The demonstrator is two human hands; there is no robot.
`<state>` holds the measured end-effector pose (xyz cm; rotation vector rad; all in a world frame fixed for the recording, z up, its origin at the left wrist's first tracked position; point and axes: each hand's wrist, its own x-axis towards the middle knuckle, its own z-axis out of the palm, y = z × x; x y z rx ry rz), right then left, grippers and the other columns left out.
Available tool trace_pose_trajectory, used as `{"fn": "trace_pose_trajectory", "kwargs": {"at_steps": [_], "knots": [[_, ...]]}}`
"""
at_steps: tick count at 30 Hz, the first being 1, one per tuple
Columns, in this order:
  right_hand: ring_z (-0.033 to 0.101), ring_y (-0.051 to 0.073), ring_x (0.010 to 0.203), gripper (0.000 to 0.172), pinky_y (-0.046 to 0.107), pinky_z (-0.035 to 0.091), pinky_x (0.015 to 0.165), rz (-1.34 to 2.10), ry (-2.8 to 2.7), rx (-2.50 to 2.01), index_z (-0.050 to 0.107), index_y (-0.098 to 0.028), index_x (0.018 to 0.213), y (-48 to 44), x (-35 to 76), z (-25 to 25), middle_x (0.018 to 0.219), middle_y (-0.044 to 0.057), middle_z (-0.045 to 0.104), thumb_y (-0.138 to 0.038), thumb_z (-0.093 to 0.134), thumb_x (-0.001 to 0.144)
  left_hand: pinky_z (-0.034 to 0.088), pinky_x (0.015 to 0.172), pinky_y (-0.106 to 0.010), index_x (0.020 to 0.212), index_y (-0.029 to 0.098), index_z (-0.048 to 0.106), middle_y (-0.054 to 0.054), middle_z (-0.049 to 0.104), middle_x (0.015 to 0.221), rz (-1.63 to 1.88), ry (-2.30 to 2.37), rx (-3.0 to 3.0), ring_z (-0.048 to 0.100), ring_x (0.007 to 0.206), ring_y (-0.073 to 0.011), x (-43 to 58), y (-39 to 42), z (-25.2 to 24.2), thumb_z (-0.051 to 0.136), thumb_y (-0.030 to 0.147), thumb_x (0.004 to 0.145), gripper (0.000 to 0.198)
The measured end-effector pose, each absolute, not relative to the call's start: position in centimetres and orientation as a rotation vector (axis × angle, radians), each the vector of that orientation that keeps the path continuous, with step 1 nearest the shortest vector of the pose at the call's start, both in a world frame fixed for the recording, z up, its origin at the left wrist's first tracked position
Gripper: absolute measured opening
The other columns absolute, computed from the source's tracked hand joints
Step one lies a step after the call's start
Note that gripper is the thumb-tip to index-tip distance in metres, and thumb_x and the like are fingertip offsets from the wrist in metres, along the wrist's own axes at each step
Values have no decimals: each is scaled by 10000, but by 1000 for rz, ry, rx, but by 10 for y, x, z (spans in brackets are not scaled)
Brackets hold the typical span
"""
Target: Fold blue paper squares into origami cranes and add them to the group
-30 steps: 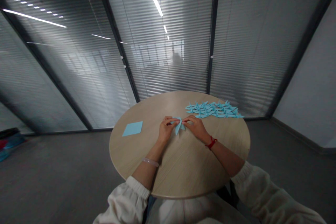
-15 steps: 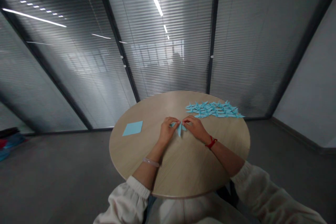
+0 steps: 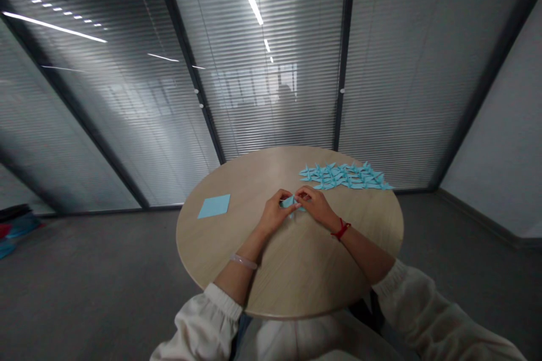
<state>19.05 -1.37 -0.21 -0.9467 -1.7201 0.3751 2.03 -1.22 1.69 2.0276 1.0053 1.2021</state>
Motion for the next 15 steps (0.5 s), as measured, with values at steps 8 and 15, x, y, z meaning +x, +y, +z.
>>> {"fn": "trace_pose_trajectory", "kwargs": {"at_steps": [8,15], "knots": [[586,165,809,162,292,479,721,384,-1672,-921,629,-208,947,-17,189,1,930,49,615,-301,606,816,448,784,-279,937,210,572,-27,678,882,1239,914,1998,629,843,-172,17,-2,11,658,243,730,226],[585,183,833,114,321,457,775,224,-1738,-863,656,-196,827,-15,191,0,843,47,627,-308,631,834,462,775,-267,1148,226,436,-23,712,918,1195,936,2103,658,847,-153,16,-5,11,614,313,808,393]]}}
